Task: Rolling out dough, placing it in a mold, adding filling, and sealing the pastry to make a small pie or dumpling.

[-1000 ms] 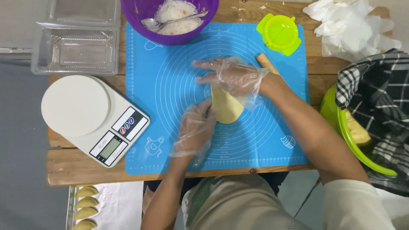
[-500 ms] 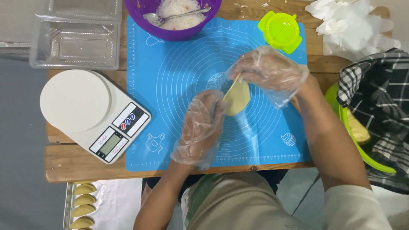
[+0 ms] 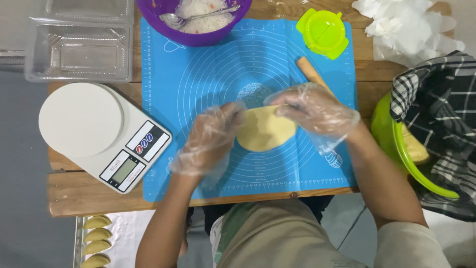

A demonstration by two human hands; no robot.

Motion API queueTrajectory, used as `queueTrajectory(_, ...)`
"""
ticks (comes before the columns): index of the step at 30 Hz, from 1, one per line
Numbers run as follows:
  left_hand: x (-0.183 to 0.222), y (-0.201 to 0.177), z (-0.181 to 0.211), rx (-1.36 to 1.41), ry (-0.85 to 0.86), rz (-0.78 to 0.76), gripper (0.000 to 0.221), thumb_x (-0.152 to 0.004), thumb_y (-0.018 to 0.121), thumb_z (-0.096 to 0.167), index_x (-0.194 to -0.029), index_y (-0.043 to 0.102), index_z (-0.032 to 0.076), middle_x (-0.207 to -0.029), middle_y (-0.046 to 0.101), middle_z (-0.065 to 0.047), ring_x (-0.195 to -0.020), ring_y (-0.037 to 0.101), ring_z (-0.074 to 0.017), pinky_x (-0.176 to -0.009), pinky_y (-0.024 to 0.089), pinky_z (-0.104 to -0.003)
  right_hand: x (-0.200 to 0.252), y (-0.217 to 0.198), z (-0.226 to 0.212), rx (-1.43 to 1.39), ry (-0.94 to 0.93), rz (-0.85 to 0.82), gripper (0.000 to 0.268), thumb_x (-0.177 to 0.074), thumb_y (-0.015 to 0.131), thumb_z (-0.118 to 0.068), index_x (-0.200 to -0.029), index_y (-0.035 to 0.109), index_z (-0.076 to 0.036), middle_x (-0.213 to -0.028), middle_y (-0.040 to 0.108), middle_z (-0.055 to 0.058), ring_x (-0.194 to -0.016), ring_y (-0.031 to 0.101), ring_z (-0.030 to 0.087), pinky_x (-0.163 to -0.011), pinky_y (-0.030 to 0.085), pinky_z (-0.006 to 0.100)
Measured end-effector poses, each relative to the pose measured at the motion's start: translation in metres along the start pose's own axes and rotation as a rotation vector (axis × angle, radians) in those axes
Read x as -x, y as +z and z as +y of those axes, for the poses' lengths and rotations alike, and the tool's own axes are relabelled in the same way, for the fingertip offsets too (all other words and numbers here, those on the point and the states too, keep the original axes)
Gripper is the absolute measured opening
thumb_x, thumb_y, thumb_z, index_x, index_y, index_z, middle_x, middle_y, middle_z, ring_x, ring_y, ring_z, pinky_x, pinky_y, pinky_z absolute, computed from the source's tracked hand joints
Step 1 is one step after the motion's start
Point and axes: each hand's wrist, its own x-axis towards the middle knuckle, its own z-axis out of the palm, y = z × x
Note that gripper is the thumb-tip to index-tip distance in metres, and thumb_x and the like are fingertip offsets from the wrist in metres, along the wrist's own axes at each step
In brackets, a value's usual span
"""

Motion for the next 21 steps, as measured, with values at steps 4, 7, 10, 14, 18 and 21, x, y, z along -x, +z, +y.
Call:
queueTrajectory(4, -0.023, 0.044, -0.008, 0.433, -0.251, 0.200, 0.027, -0.106, 0.043, 0.040, -0.084, 0.043, 0.023, -0.087, 0.040, 0.020, -0.061, 0.032, -0.0006, -0.056, 0.035, -0.016, -0.020, -0.005, -0.011, -0.096, 0.377, -0.011, 0.014, -0.098, 0.069, -0.016, -0.109, 0.076, -0.010, -0.090, 0.077, 0.006, -0.094, 0.075, 0.018, -0.122, 0.027, 0.044)
queueTrajectory(7, -0.031, 0.098, -0.027, 0.147, -0.240, 0.250, 0.032, -0.097, 0.057, 0.054, -0.083, 0.045, 0.027, -0.086, 0.043, 0.019, -0.065, 0.042, -0.0022, -0.058, 0.036, -0.022, -0.022, 0.007, 0.009, -0.091, 0.417, 0.033, 0.016, -0.095, 0.073, -0.018, -0.110, 0.076, -0.012, -0.093, 0.076, 0.005, -0.099, 0.073, 0.017, -0.121, 0.032, 0.041)
queueTrajectory(10, -0.040, 0.103, -0.028, -0.041, -0.196, 0.221, 0.037, -0.092, 0.064, 0.061, -0.088, 0.046, 0.029, -0.091, 0.045, 0.017, -0.073, 0.046, -0.0048, -0.063, 0.034, -0.027, -0.020, 0.041, 0.051, -0.046, 0.415, 0.067, 0.019, -0.091, 0.077, -0.022, -0.109, 0.076, -0.017, -0.098, 0.076, 0.004, -0.104, 0.072, 0.018, -0.119, 0.036, 0.038)
queueTrajectory(14, -0.051, 0.073, -0.021, -0.104, -0.054, 0.000, 0.038, -0.095, 0.055, 0.061, -0.108, 0.045, 0.027, -0.112, 0.044, 0.009, -0.098, 0.040, -0.0110, -0.083, 0.024, -0.033, -0.021, 0.048, 0.056, 0.051, 0.437, 0.205, 0.022, -0.093, 0.077, -0.028, -0.113, 0.077, -0.019, -0.107, 0.074, 0.009, -0.106, 0.071, 0.025, -0.100, 0.055, 0.037)
queueTrajectory(18, -0.048, 0.039, -0.015, -0.152, 0.057, -0.163, 0.045, -0.097, 0.048, 0.061, -0.123, 0.044, 0.025, -0.128, 0.043, 0.004, -0.116, 0.036, -0.0156, -0.098, 0.017, -0.038, 0.012, 0.069, 0.090, 0.149, 0.390, 0.322, 0.020, -0.099, 0.073, -0.031, -0.116, 0.076, -0.021, -0.108, 0.072, 0.005, -0.106, 0.071, 0.027, -0.099, 0.056, 0.040)
queueTrajectory(21, -0.051, 0.018, 0.002, -0.199, 0.166, -0.328, 0.055, -0.099, 0.041, 0.061, -0.139, 0.043, 0.023, -0.144, 0.043, -0.002, -0.134, 0.031, -0.0202, -0.113, 0.009, -0.042, 0.042, 0.071, 0.083, 0.336, 0.218, 0.501, 0.033, -0.105, 0.059, -0.046, -0.119, 0.073, -0.020, -0.109, 0.073, 0.006, -0.104, 0.073, 0.029, -0.091, 0.060, 0.042)
